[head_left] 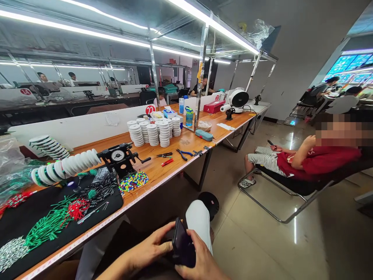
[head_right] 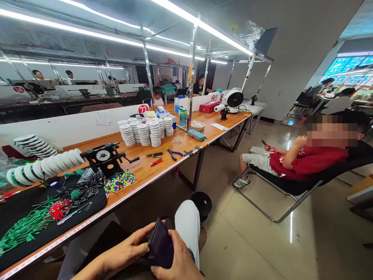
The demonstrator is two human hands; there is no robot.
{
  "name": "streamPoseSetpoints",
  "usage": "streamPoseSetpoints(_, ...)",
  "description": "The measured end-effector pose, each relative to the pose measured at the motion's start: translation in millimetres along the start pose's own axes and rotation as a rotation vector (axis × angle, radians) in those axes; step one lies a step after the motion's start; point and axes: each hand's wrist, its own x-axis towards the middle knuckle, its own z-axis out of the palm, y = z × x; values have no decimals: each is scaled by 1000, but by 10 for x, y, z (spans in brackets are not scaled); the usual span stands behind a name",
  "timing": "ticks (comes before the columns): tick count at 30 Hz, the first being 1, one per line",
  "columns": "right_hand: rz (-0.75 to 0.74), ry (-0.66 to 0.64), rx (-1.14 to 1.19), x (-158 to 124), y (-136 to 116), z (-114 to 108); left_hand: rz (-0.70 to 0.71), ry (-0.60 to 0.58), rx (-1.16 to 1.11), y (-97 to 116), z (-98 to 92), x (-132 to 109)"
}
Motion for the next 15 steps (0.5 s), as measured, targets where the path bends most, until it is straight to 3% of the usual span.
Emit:
streamPoseSetpoints(4, -39, -48, 5, -13, -63, -37, 33, -42, 195, 80, -59, -77)
streamPoseSetpoints(8, -40, -94, -24, -4, -68, -7, 35, -60, 278, -37, -82, -227)
streamPoseSetpoints(12, -31, -113, -48, 12, -46, 36, -4, 1, 179, -106, -54, -294)
streamPoseSetpoints(15, -26, -15, -57, 38, -50, 55, 50, 1, 38, 6, -39, -244)
